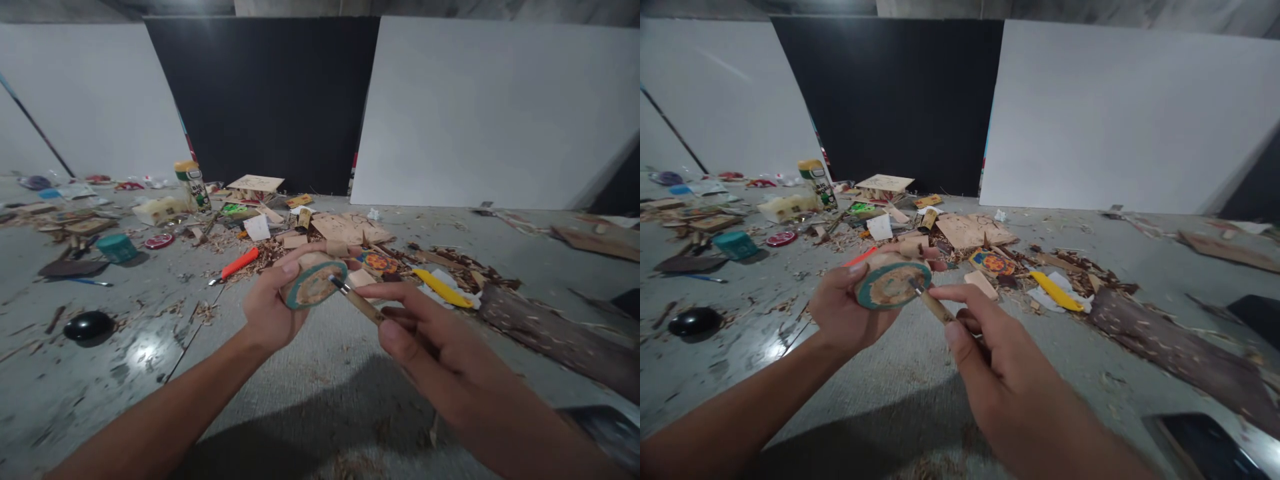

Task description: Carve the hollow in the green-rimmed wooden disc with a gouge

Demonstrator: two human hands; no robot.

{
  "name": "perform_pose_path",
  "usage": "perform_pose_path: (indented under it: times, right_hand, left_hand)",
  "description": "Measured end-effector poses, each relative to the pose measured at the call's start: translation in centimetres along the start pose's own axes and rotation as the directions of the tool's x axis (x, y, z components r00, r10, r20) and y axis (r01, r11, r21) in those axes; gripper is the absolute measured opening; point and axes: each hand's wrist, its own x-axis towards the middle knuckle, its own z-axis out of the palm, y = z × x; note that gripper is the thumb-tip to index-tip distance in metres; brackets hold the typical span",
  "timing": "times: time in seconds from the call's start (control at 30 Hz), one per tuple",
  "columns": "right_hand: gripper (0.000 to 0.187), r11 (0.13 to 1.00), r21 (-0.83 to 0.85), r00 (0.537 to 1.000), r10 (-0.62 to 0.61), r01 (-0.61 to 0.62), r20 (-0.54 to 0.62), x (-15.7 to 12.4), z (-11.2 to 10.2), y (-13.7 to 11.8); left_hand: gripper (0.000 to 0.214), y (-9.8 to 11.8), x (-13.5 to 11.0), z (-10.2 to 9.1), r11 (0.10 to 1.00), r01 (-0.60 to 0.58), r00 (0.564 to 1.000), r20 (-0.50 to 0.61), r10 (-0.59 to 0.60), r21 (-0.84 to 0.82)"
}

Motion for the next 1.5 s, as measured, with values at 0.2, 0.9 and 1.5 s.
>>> perform_pose_path:
  times: [0.2,0.9,1.5]
  right_hand:
    - [0.030,0.996,-0.086,0.999,-0.034,0.031,-0.025,0.2,0.1,0.0]
    - [0.016,0.942,0.323,0.996,0.092,-0.093,0.018,1.3,1.5,0.6]
    - [0.011,0.452,0.775,0.896,0.246,-0.443,0.369,2.9,-0.8,0.9]
  left_hand:
    - [0.031,-0.4,-0.2,0.0,0.996,-0.028,1.000,0.009,0.028,0.080]
    - [0.032,-2.5,-0.6,-0.3,0.982,-0.099,0.980,-0.156,0.125,0.159]
    - [0.037,-2.1,1.0,-2.9,0.924,0.039,0.991,-0.136,0.014,0.381]
